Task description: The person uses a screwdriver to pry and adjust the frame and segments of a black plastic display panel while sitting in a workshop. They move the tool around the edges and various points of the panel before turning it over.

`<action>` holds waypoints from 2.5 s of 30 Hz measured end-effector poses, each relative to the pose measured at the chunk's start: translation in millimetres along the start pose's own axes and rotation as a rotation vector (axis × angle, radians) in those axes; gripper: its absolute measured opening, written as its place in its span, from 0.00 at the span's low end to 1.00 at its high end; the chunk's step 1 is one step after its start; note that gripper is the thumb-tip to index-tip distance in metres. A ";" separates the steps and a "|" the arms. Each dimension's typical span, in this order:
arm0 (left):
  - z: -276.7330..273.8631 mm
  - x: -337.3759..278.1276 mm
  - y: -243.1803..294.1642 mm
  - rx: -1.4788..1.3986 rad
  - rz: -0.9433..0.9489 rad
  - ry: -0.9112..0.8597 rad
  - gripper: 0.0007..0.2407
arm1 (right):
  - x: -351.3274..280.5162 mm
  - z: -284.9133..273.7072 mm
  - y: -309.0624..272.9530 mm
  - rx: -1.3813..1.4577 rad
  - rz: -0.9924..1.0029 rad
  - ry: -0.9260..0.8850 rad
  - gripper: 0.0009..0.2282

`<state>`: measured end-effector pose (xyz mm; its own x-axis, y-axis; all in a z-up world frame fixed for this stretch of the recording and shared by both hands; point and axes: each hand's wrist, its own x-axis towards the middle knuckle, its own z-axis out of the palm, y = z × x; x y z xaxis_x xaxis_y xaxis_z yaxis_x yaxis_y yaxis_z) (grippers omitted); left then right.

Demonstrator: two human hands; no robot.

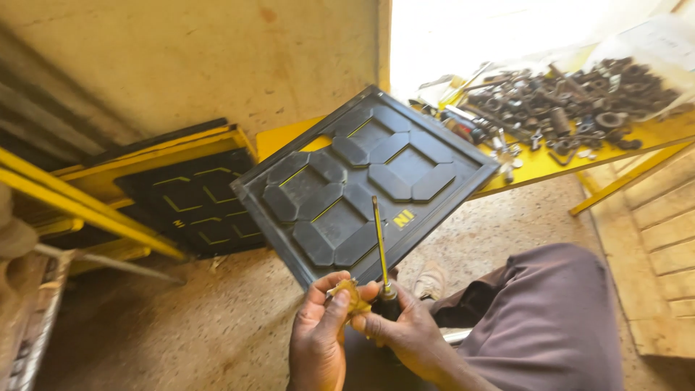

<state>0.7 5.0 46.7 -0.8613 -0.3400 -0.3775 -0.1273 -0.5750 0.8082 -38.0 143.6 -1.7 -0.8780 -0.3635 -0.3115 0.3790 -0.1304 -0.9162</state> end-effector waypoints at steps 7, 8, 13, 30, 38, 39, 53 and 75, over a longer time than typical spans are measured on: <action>11.2 17.9 -8.8 0.134 0.016 0.026 0.26 | -0.8 -22.9 0.8 0.196 -0.084 -0.156 0.10; 13.0 15.3 -2.9 0.129 0.020 0.016 0.26 | -0.3 -27.1 3.6 0.191 -0.094 -0.153 0.10; 2.2 13.6 -4.5 0.772 0.677 -0.316 0.12 | 3.9 -41.2 8.0 0.228 -0.329 -0.185 0.05; 13.6 18.0 -11.9 0.688 0.222 -0.182 0.10 | 6.7 -61.2 -4.2 0.216 -0.115 0.106 0.09; 25.6 11.6 -12.7 0.786 0.047 -0.160 0.15 | 4.5 -48.3 -2.0 0.155 -0.100 -0.044 0.11; 20.0 16.4 -23.7 0.567 0.084 -0.233 0.09 | 6.1 -50.1 3.6 0.203 -0.063 0.008 0.10; 14.7 16.7 -20.9 0.409 0.004 -0.264 0.05 | 9.8 -60.6 8.2 0.281 0.012 0.080 0.10; -29.9 -7.6 14.3 0.951 0.556 -0.505 0.10 | 81.1 -159.1 129.2 -0.118 0.275 0.023 0.14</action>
<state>20.1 -22.9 47.7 -0.9811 0.0838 0.1743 0.1933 0.4062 0.8931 -106.8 244.0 -185.4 -0.7541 -0.3493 -0.5562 0.5679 0.0784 -0.8193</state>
